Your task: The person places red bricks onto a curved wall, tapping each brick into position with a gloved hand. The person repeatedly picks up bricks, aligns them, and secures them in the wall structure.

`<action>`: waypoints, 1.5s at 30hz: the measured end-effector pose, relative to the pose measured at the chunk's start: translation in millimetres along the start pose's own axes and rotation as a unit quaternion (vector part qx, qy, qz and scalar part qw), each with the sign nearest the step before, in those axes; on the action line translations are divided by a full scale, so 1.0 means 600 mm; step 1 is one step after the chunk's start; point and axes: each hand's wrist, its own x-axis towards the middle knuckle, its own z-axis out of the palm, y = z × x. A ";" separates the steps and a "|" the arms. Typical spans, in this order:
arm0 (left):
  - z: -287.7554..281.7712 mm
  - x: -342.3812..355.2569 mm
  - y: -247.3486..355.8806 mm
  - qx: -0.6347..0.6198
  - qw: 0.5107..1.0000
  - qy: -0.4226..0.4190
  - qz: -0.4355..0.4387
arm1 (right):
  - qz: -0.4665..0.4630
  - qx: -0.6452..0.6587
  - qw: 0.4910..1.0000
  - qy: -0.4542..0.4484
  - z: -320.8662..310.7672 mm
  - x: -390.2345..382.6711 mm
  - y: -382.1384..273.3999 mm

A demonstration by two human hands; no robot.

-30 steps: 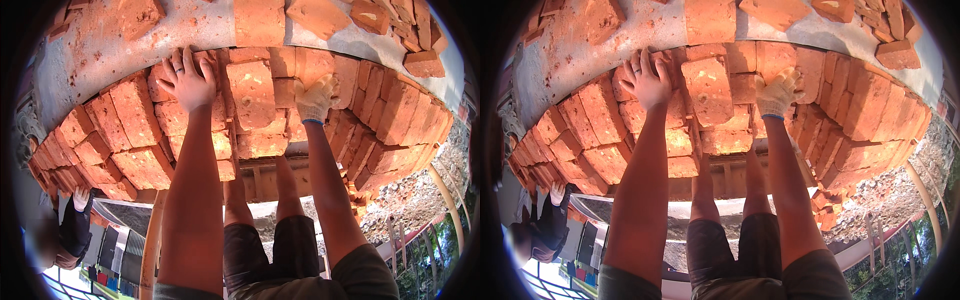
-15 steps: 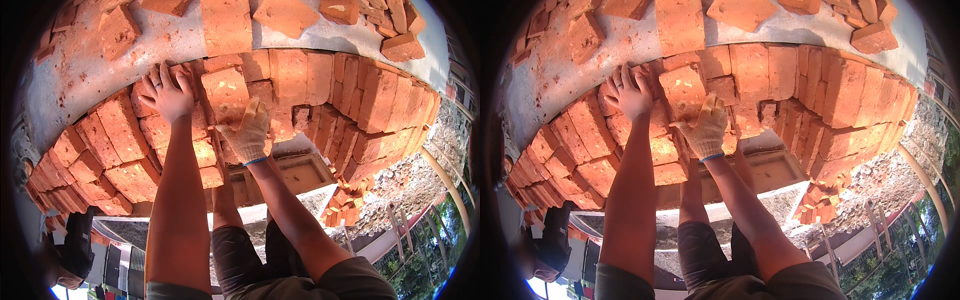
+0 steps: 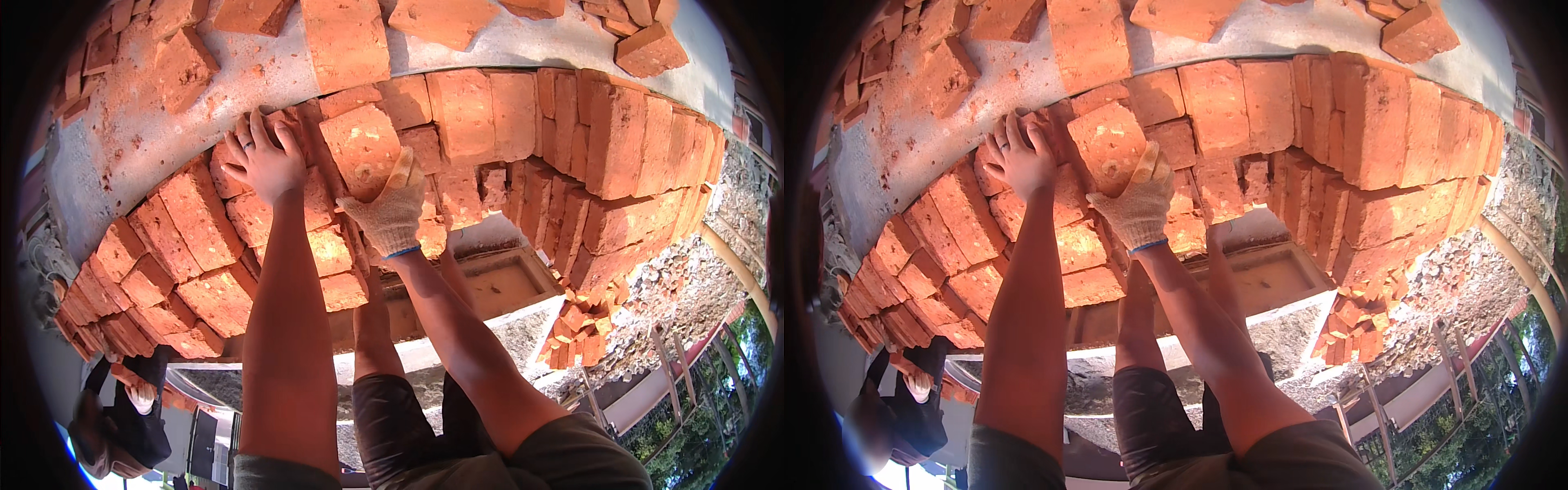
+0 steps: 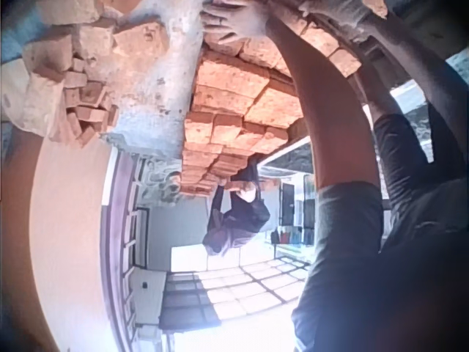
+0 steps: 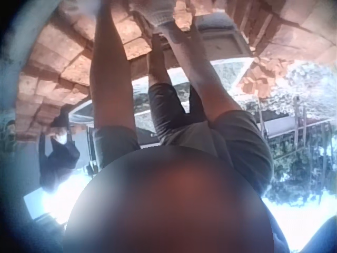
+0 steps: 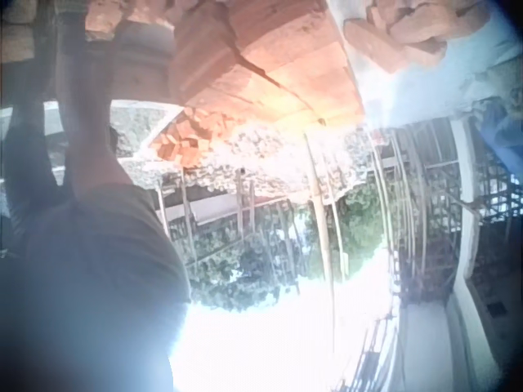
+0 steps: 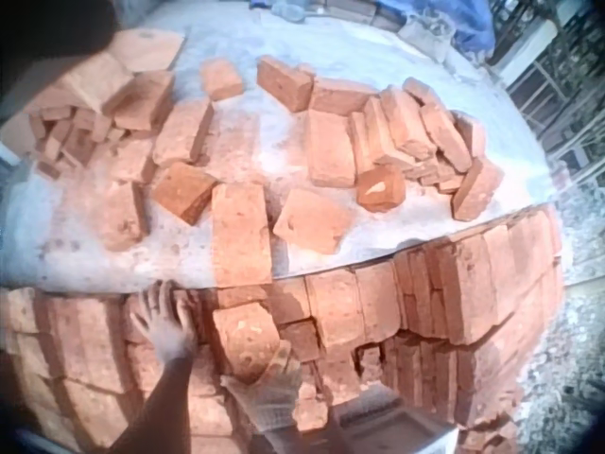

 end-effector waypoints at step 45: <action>-0.010 -0.002 0.006 0.002 1.000 -0.010 0.002 | -0.054 -0.149 0.981 0.112 -0.056 0.094 0.102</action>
